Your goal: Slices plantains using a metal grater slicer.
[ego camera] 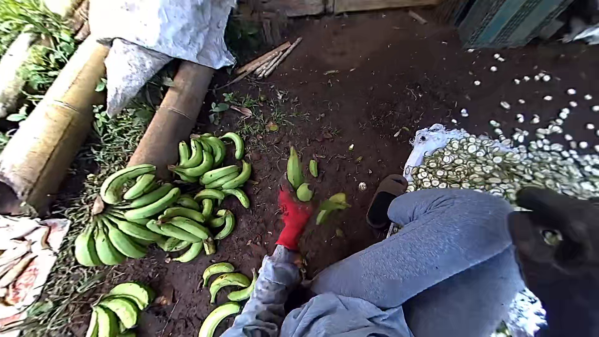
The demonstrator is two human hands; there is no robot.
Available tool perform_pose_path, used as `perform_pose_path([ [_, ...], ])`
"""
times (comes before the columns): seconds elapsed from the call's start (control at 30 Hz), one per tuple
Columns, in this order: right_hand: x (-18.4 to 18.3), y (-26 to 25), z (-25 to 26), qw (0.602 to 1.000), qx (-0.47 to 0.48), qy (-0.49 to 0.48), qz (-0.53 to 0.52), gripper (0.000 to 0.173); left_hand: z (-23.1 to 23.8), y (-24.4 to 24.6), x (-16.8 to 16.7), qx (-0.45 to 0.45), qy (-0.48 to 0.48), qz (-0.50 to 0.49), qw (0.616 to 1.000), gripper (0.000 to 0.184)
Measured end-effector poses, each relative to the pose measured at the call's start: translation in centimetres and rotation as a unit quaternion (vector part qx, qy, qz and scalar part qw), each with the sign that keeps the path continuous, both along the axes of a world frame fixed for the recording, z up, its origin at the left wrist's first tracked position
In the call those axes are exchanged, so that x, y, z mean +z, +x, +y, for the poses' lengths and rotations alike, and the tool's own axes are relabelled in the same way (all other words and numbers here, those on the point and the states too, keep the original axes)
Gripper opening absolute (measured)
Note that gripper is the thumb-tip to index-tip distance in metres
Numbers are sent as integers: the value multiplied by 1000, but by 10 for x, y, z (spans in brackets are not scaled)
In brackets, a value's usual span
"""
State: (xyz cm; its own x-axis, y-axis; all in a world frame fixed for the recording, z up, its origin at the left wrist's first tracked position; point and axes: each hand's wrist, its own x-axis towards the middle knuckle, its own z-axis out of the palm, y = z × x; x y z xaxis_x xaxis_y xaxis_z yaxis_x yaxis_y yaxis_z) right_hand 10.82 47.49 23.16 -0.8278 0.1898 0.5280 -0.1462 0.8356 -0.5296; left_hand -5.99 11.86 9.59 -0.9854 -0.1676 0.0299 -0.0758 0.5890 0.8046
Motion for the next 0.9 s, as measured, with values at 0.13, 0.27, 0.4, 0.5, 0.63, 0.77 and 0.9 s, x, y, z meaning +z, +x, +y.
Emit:
perform_pose_path([
  [0.13,3,-32,-68,994,35,-95,-29,31,117,-24,86,-70,198,237,948,92],
  [0.27,-4,-29,-46,964,-170,-183,96,75,211,5,167,-170,418,251,856,72],
  [0.4,19,10,15,930,-208,-198,227,117,269,52,203,-331,562,145,743,38],
  [0.5,39,62,38,917,-147,-277,245,67,300,79,205,-449,540,-14,712,31],
  [0.63,35,106,49,932,-102,-171,304,40,349,115,192,-574,433,-211,662,32],
  [0.77,44,136,52,952,1,-204,229,67,366,147,171,-686,327,-271,591,26],
  [0.9,46,178,42,960,-96,-260,41,64,372,166,147,-689,330,-294,574,20],
])
